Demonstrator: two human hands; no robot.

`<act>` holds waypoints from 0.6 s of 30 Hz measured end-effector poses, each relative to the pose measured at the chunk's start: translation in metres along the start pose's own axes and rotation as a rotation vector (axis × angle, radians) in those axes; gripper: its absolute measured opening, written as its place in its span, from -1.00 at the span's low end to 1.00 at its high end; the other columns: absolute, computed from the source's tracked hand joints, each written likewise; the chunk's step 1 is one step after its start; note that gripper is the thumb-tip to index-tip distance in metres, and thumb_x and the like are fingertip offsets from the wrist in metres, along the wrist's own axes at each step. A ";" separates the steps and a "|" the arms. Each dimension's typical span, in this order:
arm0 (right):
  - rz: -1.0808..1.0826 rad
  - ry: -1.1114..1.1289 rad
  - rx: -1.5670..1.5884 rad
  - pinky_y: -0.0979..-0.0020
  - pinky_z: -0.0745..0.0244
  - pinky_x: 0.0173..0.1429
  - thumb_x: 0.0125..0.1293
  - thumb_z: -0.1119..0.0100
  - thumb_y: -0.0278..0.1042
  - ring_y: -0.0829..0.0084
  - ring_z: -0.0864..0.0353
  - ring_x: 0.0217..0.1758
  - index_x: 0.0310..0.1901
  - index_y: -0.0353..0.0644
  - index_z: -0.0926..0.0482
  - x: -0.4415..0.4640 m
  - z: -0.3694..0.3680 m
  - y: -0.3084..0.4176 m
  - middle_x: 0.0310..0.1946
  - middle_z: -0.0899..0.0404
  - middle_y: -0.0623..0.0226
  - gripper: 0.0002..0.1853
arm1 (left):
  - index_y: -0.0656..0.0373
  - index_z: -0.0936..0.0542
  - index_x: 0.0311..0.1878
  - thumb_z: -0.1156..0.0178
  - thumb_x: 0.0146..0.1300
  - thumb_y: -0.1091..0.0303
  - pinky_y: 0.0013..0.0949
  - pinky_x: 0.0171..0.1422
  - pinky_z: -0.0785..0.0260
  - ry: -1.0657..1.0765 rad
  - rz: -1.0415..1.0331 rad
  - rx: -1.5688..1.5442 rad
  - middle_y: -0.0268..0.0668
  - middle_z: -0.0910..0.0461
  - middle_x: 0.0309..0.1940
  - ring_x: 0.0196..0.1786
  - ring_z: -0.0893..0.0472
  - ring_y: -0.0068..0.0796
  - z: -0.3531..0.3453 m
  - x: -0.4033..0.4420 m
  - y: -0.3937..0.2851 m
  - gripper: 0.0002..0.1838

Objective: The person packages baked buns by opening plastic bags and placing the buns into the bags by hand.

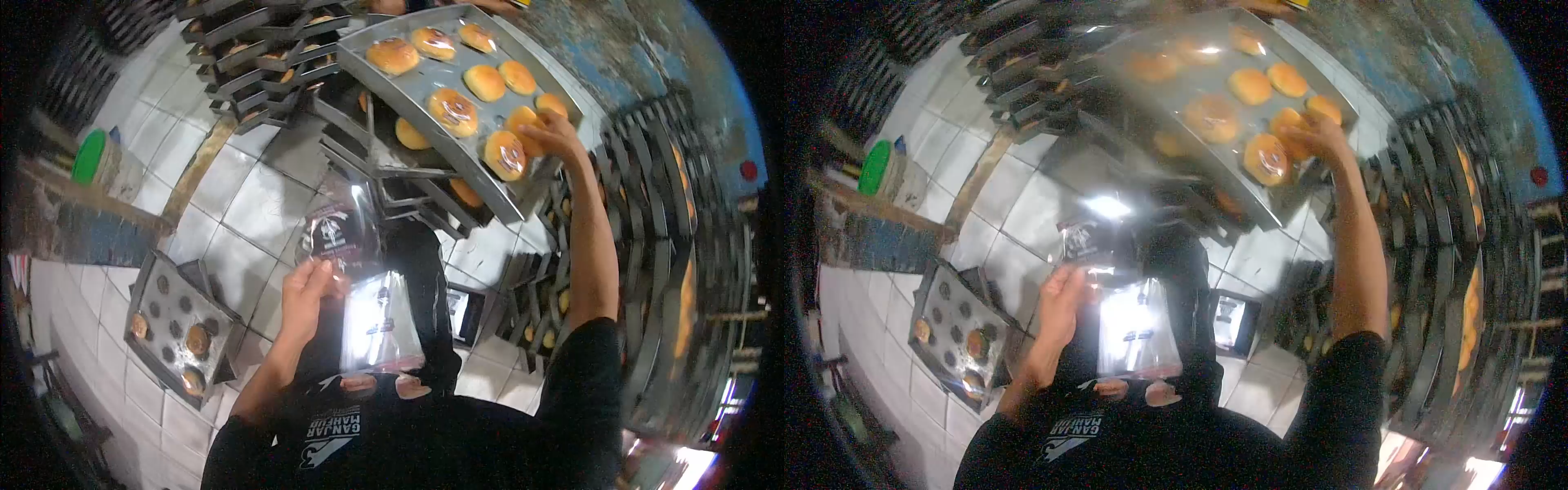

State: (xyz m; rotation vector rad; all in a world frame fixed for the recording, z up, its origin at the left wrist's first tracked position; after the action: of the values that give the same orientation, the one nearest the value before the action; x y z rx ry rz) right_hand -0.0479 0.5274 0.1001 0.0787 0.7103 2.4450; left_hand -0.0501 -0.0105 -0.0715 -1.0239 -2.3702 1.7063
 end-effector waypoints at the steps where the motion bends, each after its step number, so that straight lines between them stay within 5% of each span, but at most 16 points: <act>1: 0.011 0.039 0.103 0.26 -0.60 0.16 0.26 -0.54 -0.07 0.33 -0.68 0.14 0.27 -0.40 -0.49 -0.010 -0.004 -0.005 0.06 -0.68 0.00 -0.29 | 0.23 -0.59 -0.07 -0.14 0.58 0.20 -0.37 -0.17 -0.56 0.000 -0.011 0.020 -0.13 -0.75 -0.25 -0.33 -0.71 -0.43 -0.004 0.002 -0.004 -0.74; 3: 0.055 0.108 0.303 0.29 -0.59 0.19 0.24 -0.57 -0.12 0.34 -0.68 0.14 0.31 -0.39 -0.43 -0.018 -0.009 -0.014 0.06 -0.67 0.05 -0.25 | 0.24 -0.55 -0.02 -0.08 0.60 0.18 -0.34 -0.12 -0.59 0.046 0.013 -0.033 -0.06 -0.75 -0.18 -0.26 -0.73 -0.37 -0.021 0.007 -0.018 -0.72; 7: 0.257 -0.180 0.730 0.26 -0.54 0.32 0.26 -0.53 -0.25 0.28 -0.65 0.22 0.36 -0.29 -0.41 -0.096 0.014 0.055 0.17 -0.62 0.10 -0.29 | 0.24 -0.49 0.05 0.00 0.63 0.13 -0.27 -0.03 -0.61 0.066 -0.021 -0.144 0.05 -0.72 -0.04 -0.08 -0.76 -0.25 -0.036 0.011 -0.028 -0.68; 11: 0.189 0.002 1.127 0.11 -0.54 0.39 0.28 -0.51 -0.26 0.29 -0.65 0.24 0.39 -0.20 -0.43 -0.167 -0.017 0.118 0.20 -0.63 0.22 -0.31 | 0.23 -0.51 0.14 -0.08 0.60 0.12 -0.23 0.06 -0.61 -0.007 0.033 -0.360 -0.03 -0.68 0.10 0.14 -0.70 -0.21 -0.026 0.043 -0.030 -0.66; 13: 0.263 0.070 1.103 0.17 -0.57 0.35 0.27 -0.52 -0.28 0.33 -0.65 0.23 0.38 -0.20 -0.44 -0.213 -0.064 0.160 0.23 -0.61 0.23 -0.31 | 0.24 -0.51 0.20 -0.23 0.51 0.18 -0.15 0.19 -0.57 -0.007 0.076 -0.509 -0.06 -0.65 0.16 0.18 -0.67 -0.18 -0.023 0.071 -0.026 -0.63; 15: 0.397 -0.049 0.694 0.32 -0.57 0.26 0.26 -0.50 -0.43 0.39 -0.63 0.21 0.24 -0.20 -0.51 -0.257 -0.120 0.186 0.16 -0.63 0.26 -0.47 | 0.26 -0.50 0.20 -0.38 0.40 0.15 -0.04 0.28 -0.53 -0.052 0.173 -0.544 -0.03 -0.62 0.20 0.19 -0.66 -0.12 -0.021 0.095 -0.017 -0.52; 16: 0.652 -0.163 0.529 0.33 -0.58 0.20 0.20 -0.45 -0.58 0.32 -0.64 0.21 0.14 -0.19 -0.54 -0.269 -0.147 0.188 0.09 -0.63 0.21 -0.53 | 0.24 -0.51 0.15 -0.41 0.37 0.11 -0.02 0.25 -0.56 0.081 0.047 -0.457 -0.02 -0.64 0.15 0.17 -0.68 -0.13 -0.030 0.093 -0.023 -0.51; 18: 0.881 -0.304 0.319 0.23 -0.62 0.17 0.06 -0.39 -0.75 0.10 -0.66 0.18 0.07 -0.22 -0.53 -0.274 -0.171 0.186 0.08 -0.58 0.10 -0.50 | 0.21 -0.53 0.10 -0.36 0.40 0.06 -0.04 0.28 -0.55 0.066 0.200 -0.613 -0.03 -0.68 0.07 0.14 -0.69 -0.17 -0.058 0.081 -0.031 -0.56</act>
State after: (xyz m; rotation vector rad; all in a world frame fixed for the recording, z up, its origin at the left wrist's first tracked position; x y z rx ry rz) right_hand 0.0455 0.1670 0.0758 1.0635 1.0721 2.9718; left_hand -0.1046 0.0753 -0.0489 -1.3957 -2.8970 0.9564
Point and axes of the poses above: each hand's wrist, its own x-axis towards the middle knuckle, its own z-axis out of the back of the hand, y = z × x, the point moved 5 cm from there along x, towards the middle knuckle
